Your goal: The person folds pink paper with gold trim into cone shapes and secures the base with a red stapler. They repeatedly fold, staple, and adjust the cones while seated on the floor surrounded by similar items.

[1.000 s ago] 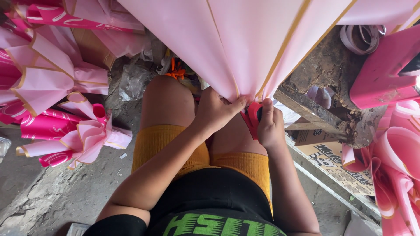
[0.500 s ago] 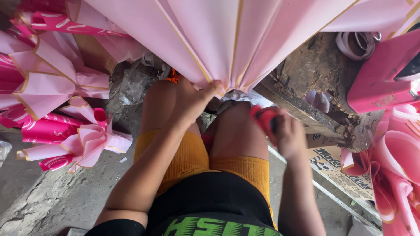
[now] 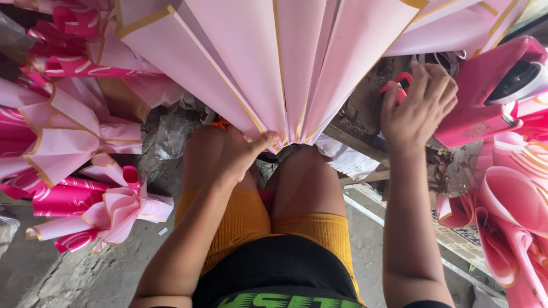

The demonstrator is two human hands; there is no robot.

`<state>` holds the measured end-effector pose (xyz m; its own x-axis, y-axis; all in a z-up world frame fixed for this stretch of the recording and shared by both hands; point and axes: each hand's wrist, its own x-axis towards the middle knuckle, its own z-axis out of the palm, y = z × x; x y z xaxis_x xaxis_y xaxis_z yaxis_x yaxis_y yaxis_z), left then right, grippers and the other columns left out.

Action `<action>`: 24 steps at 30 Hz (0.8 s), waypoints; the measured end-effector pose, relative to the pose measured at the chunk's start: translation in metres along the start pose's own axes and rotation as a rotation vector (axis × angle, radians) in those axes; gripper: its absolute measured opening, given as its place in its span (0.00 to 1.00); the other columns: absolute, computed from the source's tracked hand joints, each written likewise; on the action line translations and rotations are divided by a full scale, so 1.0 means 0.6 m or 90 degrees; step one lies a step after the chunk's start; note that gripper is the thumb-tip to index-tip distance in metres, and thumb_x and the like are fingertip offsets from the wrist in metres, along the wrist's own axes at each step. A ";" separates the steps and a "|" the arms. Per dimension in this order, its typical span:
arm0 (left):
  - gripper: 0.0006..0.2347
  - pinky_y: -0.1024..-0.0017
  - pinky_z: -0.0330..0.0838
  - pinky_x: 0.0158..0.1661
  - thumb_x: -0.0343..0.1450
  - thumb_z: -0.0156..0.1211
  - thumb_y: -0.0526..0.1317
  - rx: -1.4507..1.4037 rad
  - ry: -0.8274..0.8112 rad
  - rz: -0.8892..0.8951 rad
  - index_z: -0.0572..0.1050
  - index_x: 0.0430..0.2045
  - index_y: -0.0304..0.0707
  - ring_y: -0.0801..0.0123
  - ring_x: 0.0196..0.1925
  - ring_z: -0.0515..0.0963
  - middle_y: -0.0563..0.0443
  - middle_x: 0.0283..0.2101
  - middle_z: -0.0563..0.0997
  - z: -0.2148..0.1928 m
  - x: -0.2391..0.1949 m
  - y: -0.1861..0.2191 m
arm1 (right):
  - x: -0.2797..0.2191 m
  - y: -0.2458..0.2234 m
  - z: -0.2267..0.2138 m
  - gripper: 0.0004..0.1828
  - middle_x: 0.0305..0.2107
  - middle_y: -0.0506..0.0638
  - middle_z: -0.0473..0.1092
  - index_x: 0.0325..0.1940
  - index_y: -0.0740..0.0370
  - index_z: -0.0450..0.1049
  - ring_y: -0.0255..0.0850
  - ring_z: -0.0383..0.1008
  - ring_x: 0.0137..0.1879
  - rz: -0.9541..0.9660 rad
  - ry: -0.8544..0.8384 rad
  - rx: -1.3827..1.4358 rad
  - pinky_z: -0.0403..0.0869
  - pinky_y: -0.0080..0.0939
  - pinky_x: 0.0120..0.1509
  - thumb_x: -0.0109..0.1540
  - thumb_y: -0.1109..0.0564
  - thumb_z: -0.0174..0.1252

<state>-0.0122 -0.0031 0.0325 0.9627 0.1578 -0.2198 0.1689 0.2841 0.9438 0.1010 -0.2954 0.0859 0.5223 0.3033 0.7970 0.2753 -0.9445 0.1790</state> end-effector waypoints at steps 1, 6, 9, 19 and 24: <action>0.14 0.75 0.77 0.45 0.61 0.73 0.41 0.002 -0.004 -0.002 0.80 0.35 0.36 0.73 0.44 0.84 0.52 0.36 0.85 0.004 -0.004 -0.003 | -0.003 -0.013 -0.010 0.32 0.49 0.59 0.67 0.57 0.65 0.74 0.53 0.67 0.50 0.004 -0.002 -0.003 0.67 0.55 0.48 0.78 0.37 0.33; 0.09 0.72 0.80 0.46 0.61 0.73 0.38 -0.017 -0.042 0.020 0.81 0.30 0.36 0.70 0.42 0.86 0.51 0.33 0.86 0.008 -0.001 -0.010 | -0.015 -0.025 0.010 0.19 0.45 0.57 0.65 0.48 0.62 0.74 0.57 0.65 0.46 0.076 -0.029 0.102 0.64 0.57 0.44 0.72 0.44 0.49; 0.12 0.72 0.79 0.48 0.61 0.72 0.39 -0.008 -0.050 -0.002 0.81 0.34 0.36 0.69 0.45 0.85 0.51 0.36 0.86 0.010 -0.002 -0.009 | -0.015 0.010 0.043 0.08 0.43 0.56 0.64 0.41 0.61 0.75 0.55 0.63 0.46 0.058 -0.059 0.151 0.67 0.59 0.43 0.65 0.55 0.63; 0.07 0.74 0.79 0.45 0.63 0.68 0.41 0.003 -0.071 -0.008 0.85 0.23 0.35 0.72 0.36 0.86 0.52 0.26 0.86 0.035 0.000 -0.014 | 0.003 -0.136 -0.021 0.26 0.55 0.60 0.62 0.67 0.64 0.59 0.51 0.62 0.63 0.268 -0.233 0.650 0.61 0.52 0.70 0.73 0.42 0.42; 0.05 0.79 0.78 0.28 0.64 0.66 0.40 0.020 -0.118 -0.039 0.81 0.21 0.40 0.77 0.29 0.84 0.53 0.24 0.84 0.052 0.033 0.042 | 0.050 -0.184 0.070 0.40 0.61 0.61 0.62 0.77 0.55 0.45 0.46 0.70 0.55 0.185 -0.145 0.696 0.74 0.42 0.61 0.69 0.57 0.64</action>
<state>0.0177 -0.0221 0.0598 0.9725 -0.0365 -0.2300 0.2316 0.2571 0.9382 0.1201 -0.1768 0.0658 0.7837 0.2127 0.5835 0.6144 -0.4032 -0.6782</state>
